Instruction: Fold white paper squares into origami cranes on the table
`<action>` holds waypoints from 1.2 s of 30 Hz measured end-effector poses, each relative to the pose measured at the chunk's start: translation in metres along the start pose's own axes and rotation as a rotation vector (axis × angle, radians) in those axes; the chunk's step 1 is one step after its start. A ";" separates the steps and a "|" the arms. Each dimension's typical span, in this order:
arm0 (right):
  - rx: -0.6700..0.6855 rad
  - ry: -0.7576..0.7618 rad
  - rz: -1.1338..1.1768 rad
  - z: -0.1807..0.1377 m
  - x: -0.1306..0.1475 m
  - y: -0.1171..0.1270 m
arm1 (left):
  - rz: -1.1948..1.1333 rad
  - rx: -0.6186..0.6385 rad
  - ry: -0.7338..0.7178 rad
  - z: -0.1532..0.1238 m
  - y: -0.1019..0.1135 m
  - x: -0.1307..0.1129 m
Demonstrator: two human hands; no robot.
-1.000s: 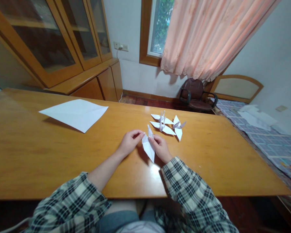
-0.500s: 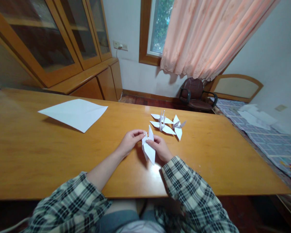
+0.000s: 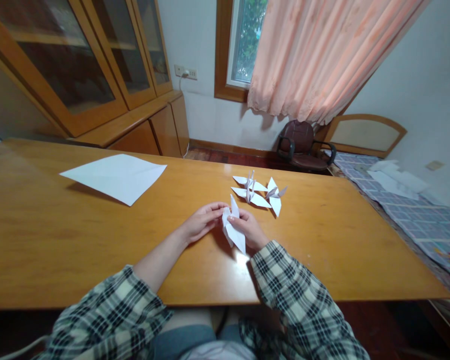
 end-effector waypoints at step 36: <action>0.016 0.071 -0.137 -0.001 -0.001 0.004 | 0.518 -0.031 -0.198 -0.003 0.001 -0.012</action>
Point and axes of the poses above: each hand's wrist, its own z-axis towards the middle knuckle, its own y-axis out of the back of the hand, x = y × z, the point moved 2 cm from there along z, towards the middle knuckle, and after that the axes turned 7 degrees about x, right-handed, at the moved point
